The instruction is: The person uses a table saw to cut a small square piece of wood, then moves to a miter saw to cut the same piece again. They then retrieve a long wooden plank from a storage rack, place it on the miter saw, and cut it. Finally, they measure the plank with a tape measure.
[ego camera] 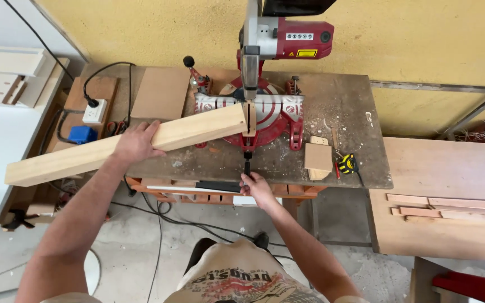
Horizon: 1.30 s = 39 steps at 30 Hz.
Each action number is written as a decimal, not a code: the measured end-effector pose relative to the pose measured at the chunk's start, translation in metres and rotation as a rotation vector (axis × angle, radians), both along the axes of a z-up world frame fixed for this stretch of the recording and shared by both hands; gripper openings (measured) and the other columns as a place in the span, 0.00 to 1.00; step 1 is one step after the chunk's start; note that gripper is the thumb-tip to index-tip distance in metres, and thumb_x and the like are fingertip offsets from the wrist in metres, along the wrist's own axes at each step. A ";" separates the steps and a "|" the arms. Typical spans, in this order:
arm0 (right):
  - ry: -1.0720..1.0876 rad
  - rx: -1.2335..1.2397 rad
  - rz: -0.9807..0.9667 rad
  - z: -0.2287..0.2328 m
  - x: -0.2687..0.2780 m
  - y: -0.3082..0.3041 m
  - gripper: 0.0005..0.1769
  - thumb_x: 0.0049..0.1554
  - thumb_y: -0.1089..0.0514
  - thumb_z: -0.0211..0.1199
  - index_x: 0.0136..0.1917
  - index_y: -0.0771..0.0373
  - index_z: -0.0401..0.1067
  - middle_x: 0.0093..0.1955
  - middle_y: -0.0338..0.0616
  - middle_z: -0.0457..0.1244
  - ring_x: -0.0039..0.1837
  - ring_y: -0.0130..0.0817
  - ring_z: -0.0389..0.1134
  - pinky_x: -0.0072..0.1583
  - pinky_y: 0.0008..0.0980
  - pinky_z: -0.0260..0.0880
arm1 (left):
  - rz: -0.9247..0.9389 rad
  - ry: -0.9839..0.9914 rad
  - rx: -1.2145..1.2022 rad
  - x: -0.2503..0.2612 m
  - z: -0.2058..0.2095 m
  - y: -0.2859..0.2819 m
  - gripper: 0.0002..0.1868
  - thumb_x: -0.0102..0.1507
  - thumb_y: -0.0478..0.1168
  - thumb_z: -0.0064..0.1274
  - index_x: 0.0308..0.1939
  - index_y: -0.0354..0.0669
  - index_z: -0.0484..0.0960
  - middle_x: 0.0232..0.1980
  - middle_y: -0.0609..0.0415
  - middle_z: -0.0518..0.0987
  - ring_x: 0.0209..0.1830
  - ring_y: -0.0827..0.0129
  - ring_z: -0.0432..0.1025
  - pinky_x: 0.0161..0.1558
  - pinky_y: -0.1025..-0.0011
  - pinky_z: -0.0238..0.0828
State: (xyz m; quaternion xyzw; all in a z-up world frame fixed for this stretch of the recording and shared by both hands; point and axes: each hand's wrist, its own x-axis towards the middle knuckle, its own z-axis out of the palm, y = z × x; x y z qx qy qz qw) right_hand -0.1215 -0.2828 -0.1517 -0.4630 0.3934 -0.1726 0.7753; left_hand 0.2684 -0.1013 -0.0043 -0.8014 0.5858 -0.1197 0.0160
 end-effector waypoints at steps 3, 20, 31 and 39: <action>0.009 -0.022 0.035 0.004 -0.001 -0.001 0.20 0.63 0.53 0.65 0.62 0.70 0.70 0.42 0.54 0.69 0.33 0.36 0.73 0.35 0.30 0.79 | 0.005 0.075 0.115 -0.004 -0.002 -0.030 0.62 0.46 0.74 0.63 0.78 0.55 0.60 0.60 0.47 0.75 0.56 0.49 0.78 0.56 0.57 0.75; 0.134 -0.177 0.016 0.030 -0.005 0.006 0.17 0.63 0.56 0.63 0.60 0.71 0.73 0.38 0.54 0.68 0.35 0.36 0.73 0.37 0.29 0.78 | -0.140 0.002 0.197 0.054 -0.004 -0.094 0.59 0.46 0.68 0.68 0.77 0.56 0.63 0.59 0.48 0.77 0.61 0.50 0.75 0.61 0.54 0.70; 0.279 -0.258 0.005 0.059 -0.017 0.007 0.12 0.62 0.58 0.60 0.53 0.70 0.75 0.32 0.50 0.66 0.30 0.33 0.66 0.33 0.30 0.68 | -0.094 0.032 0.251 0.077 -0.022 -0.114 0.58 0.48 0.66 0.68 0.79 0.59 0.58 0.58 0.49 0.77 0.61 0.53 0.75 0.62 0.56 0.68; 0.606 -0.717 0.318 0.137 -0.025 -0.018 0.27 0.60 0.45 0.64 0.59 0.72 0.77 0.47 0.67 0.72 0.54 0.64 0.73 0.55 0.56 0.72 | -0.081 0.092 0.324 0.068 -0.003 -0.132 0.58 0.51 0.65 0.67 0.80 0.57 0.55 0.60 0.47 0.76 0.63 0.50 0.74 0.63 0.55 0.67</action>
